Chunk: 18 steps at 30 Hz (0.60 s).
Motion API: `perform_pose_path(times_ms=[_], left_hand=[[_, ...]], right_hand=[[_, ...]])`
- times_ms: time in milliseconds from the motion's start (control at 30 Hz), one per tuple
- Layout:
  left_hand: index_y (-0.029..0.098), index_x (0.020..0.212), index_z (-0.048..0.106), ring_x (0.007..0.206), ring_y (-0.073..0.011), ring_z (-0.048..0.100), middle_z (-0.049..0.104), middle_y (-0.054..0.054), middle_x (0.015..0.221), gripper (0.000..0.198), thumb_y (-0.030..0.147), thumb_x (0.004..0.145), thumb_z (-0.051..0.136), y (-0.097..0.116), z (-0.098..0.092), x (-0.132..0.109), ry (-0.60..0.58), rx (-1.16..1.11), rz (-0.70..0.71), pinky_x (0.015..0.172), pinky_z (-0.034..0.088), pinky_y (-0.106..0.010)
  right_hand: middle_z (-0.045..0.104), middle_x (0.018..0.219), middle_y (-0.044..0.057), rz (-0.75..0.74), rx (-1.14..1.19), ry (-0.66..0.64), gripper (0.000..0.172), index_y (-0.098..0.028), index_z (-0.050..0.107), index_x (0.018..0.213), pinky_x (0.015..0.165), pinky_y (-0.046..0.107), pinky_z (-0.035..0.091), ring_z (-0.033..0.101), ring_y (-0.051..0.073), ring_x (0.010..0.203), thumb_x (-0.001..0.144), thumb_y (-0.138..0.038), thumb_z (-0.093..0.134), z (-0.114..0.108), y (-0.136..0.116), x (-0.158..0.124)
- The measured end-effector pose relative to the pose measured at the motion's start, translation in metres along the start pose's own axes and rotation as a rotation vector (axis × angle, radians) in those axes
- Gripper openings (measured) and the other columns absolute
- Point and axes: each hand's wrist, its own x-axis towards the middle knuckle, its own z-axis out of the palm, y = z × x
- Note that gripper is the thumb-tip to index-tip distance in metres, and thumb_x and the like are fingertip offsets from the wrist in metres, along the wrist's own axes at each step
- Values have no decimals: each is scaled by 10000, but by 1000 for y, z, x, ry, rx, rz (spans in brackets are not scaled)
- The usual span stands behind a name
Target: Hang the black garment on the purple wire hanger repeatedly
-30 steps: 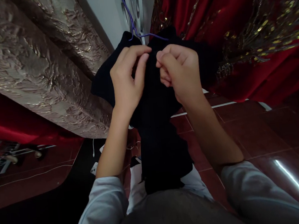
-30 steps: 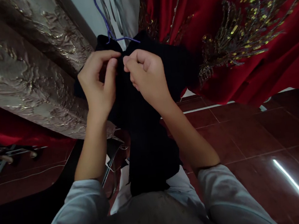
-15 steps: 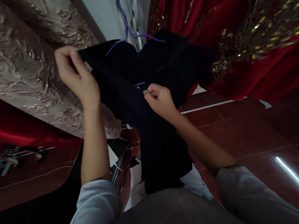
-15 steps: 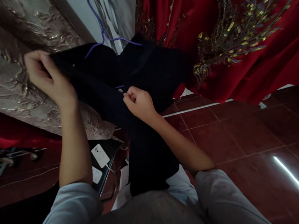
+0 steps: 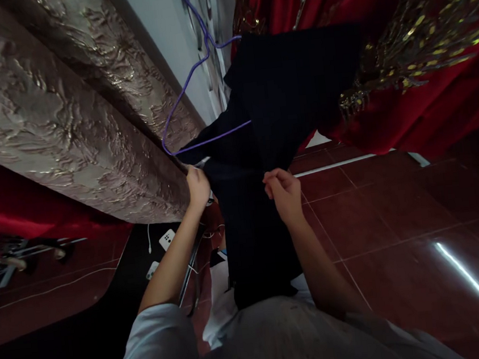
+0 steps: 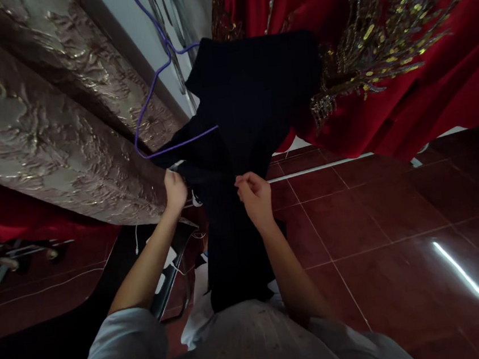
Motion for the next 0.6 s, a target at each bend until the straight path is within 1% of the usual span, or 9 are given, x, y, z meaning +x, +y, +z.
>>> perform_pose_path(times_ms=[100, 200, 233, 300, 333, 400, 467, 533, 600], left_hand=[[184, 820, 646, 746, -182, 546, 579, -25, 758, 206, 336, 953, 684, 26, 14, -13, -188, 107, 157, 805, 439, -290], [206, 892, 630, 726, -191, 519, 551, -30, 780, 315, 476, 1033, 550, 63, 35, -28, -320, 151, 343, 769, 421, -307], [210, 919, 620, 736, -192, 522, 551, -33, 800, 343, 495, 1057, 488, 76, 42, -33, -360, 155, 391, 759, 422, -307], [213, 951, 601, 761, -193, 539, 561, -40, 832, 362, 481, 1087, 398, 101, 55, -44, -491, 186, 470, 757, 436, -309], [213, 957, 594, 783, -198, 553, 576, -47, 853, 355, 460, 1094, 378, 111, 61, -48, -568, 213, 512, 777, 450, -318], [211, 942, 585, 853, -221, 581, 607, -70, 897, 335, 414, 1095, 365, 125, 73, -56, -700, 262, 604, 848, 475, -356], [205, 954, 586, 987, -254, 603, 632, -107, 986, 303, 384, 1086, 380, 129, 80, -59, -760, 266, 684, 959, 476, -408], [192, 1109, 596, 1164, -272, 598, 637, -146, 1161, 260, 375, 1077, 414, 123, 82, -58, -810, 217, 663, 1060, 455, -430], [192, 1300, 566, 1258, -272, 593, 624, -156, 1289, 343, 402, 1081, 408, 111, 74, -50, -909, 186, 558, 1093, 458, -416]], right_hand=[[487, 589, -18, -77, 43, 93, 235, -214, 605, 704, 549, 280, 348, 440, 118, 552, 891, -351, 642, -9, -3, -3], [615, 815, 34, -290, -36, 202, 135, -225, 644, 819, 740, 334, 474, 581, 177, 776, 906, -328, 650, -7, -14, -2], [649, 947, 57, -369, -94, 188, 93, -230, 663, 906, 839, 356, 494, 616, 207, 914, 896, -322, 666, -6, -18, -2], [645, 1195, 89, -460, -177, 56, 277, -239, 653, 1122, 1016, 395, 479, 602, 249, 1164, 862, -319, 705, -3, -23, -4], [629, 1274, 97, -459, -189, -25, 390, -241, 622, 1209, 1068, 409, 465, 584, 256, 1230, 843, -325, 726, 0, -23, -5], [636, 1283, 98, -361, -153, -136, 503, -240, 567, 1275, 1071, 417, 484, 601, 250, 1212, 818, -341, 751, 4, -21, -5], [677, 1169, 80, -214, -79, -151, 447, -228, 585, 1206, 989, 395, 527, 638, 232, 1094, 811, -355, 751, 8, -16, -3], [698, 1012, 53, -50, 1, -171, 309, -214, 635, 1083, 870, 355, 551, 657, 212, 960, 833, -378, 714, 10, -16, 2], [691, 881, 32, 98, 37, -265, 232, -207, 676, 993, 751, 312, 543, 658, 195, 849, 843, -383, 688, 7, -24, 7]])
